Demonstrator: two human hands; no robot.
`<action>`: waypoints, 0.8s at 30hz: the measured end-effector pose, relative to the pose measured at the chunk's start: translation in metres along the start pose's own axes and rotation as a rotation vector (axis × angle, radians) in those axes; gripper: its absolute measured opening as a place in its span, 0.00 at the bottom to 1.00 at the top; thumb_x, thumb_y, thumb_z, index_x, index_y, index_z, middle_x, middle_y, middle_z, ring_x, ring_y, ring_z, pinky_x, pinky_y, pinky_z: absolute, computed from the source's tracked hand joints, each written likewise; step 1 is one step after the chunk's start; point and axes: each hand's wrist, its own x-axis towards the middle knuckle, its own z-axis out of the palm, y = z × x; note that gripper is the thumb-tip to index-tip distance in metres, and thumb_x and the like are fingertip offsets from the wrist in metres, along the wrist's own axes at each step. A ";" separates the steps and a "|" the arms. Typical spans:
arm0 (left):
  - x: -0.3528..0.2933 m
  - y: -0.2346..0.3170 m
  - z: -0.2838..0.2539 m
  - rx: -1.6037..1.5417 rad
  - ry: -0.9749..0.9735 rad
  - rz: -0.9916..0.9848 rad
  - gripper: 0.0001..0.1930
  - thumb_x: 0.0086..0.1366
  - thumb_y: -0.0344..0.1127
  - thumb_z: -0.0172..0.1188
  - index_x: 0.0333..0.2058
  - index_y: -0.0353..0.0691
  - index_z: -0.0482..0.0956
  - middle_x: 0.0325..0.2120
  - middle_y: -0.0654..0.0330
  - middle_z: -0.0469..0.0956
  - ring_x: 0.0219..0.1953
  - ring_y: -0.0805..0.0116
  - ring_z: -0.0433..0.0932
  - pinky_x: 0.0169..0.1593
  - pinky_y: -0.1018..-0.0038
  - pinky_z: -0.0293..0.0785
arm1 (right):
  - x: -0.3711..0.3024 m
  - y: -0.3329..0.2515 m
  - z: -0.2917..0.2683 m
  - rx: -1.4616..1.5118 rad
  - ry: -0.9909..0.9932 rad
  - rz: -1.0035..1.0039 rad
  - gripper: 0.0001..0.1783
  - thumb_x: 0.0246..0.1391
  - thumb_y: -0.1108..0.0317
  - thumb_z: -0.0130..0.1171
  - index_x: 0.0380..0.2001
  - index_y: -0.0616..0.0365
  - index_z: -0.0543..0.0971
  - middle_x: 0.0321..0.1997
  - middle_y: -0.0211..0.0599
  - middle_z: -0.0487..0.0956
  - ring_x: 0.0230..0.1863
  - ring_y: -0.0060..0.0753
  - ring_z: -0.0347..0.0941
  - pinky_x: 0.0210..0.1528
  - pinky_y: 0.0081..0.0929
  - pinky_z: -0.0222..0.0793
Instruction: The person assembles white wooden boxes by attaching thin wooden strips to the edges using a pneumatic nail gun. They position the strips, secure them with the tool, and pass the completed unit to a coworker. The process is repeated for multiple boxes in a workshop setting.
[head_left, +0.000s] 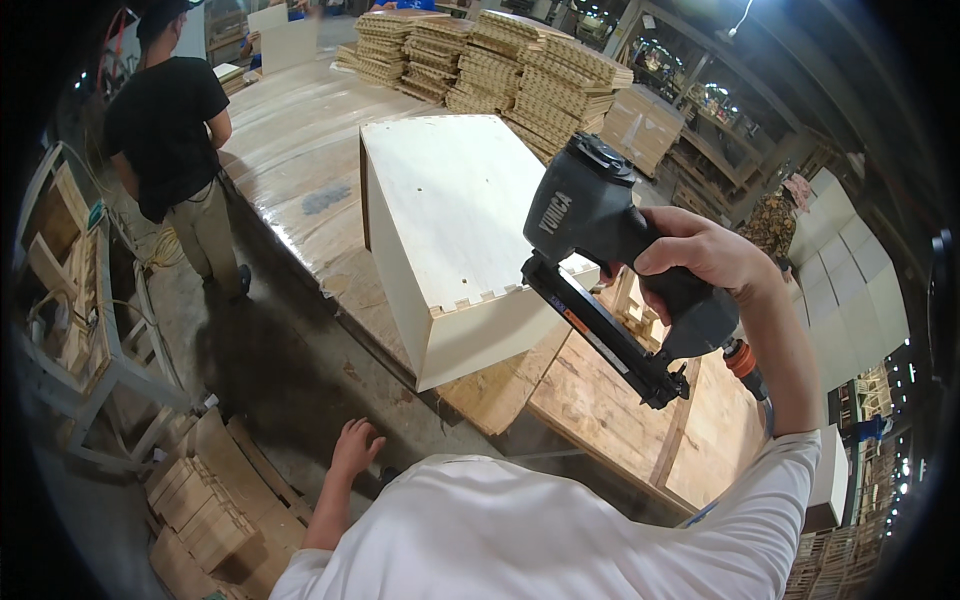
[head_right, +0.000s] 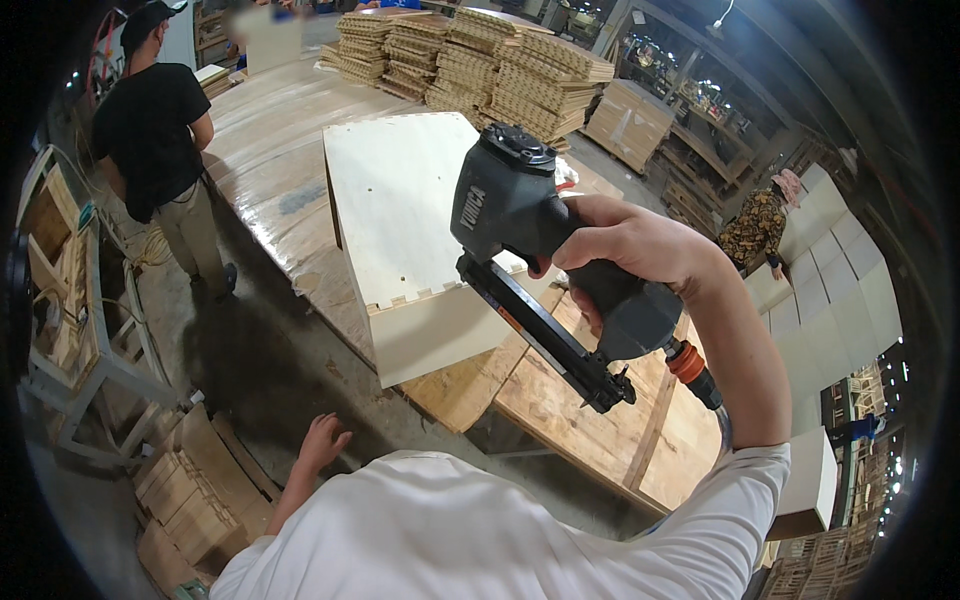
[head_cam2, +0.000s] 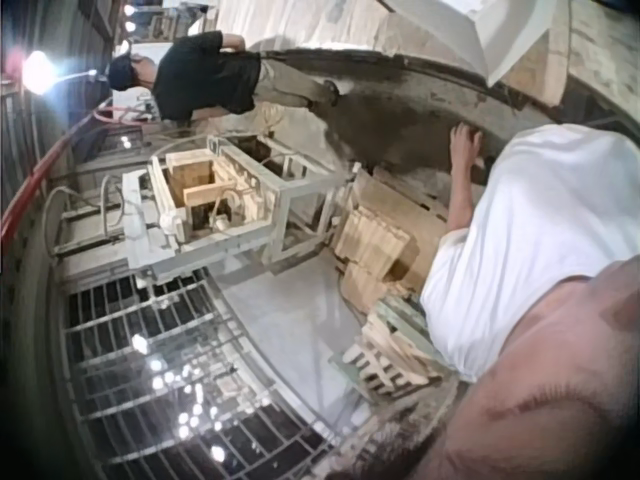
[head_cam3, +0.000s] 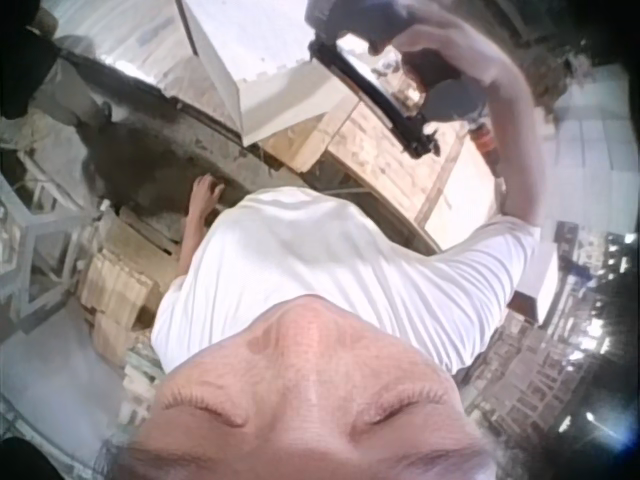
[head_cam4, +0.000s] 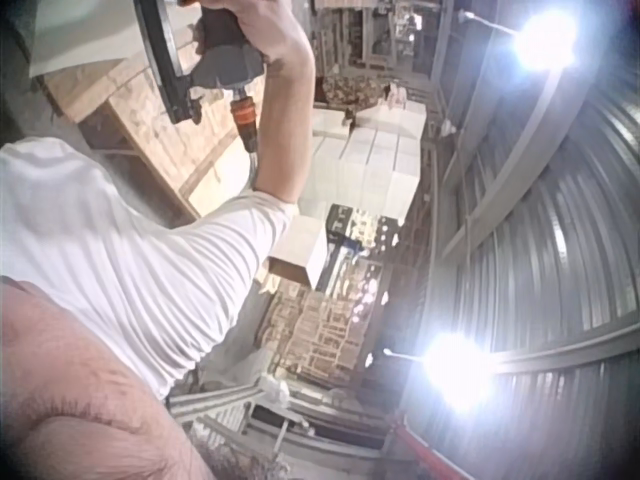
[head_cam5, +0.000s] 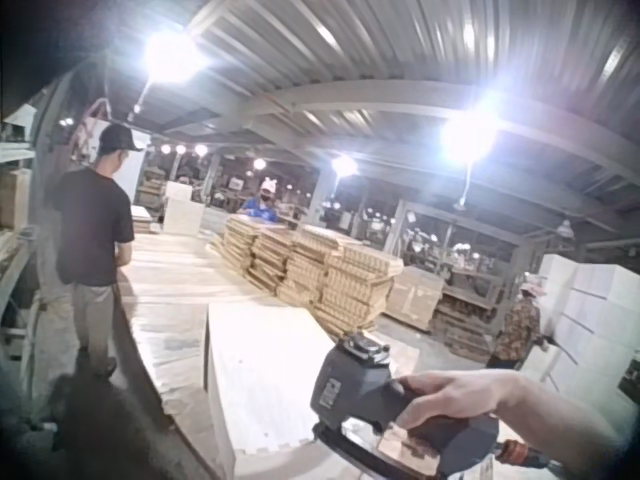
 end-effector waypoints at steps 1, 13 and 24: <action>0.001 -0.001 0.002 -0.006 -0.006 0.001 0.17 0.57 0.45 0.61 0.38 0.38 0.77 0.54 0.50 0.69 0.60 0.46 0.61 0.60 0.59 0.62 | -0.001 -0.001 0.002 -0.005 0.000 0.003 0.20 0.44 0.75 0.52 0.44 0.68 0.71 0.39 0.44 0.79 0.19 0.27 0.75 0.18 0.23 0.74; -0.017 -0.006 0.005 -0.025 -0.104 -0.099 0.15 0.56 0.44 0.60 0.36 0.39 0.78 0.40 0.55 0.76 0.50 0.52 0.70 0.52 0.62 0.69 | 0.012 -0.023 0.036 0.012 -0.127 -0.077 0.15 0.49 0.73 0.54 0.42 0.65 0.73 0.35 0.37 0.78 0.21 0.26 0.74 0.22 0.26 0.74; -0.026 -0.028 -0.002 -0.146 -0.181 -0.285 0.17 0.58 0.46 0.60 0.37 0.37 0.78 0.35 0.48 0.79 0.40 0.50 0.77 0.47 0.61 0.72 | 0.003 -0.016 0.032 -0.058 -0.152 -0.064 0.16 0.48 0.73 0.55 0.42 0.66 0.70 0.26 0.37 0.75 0.22 0.26 0.75 0.23 0.26 0.75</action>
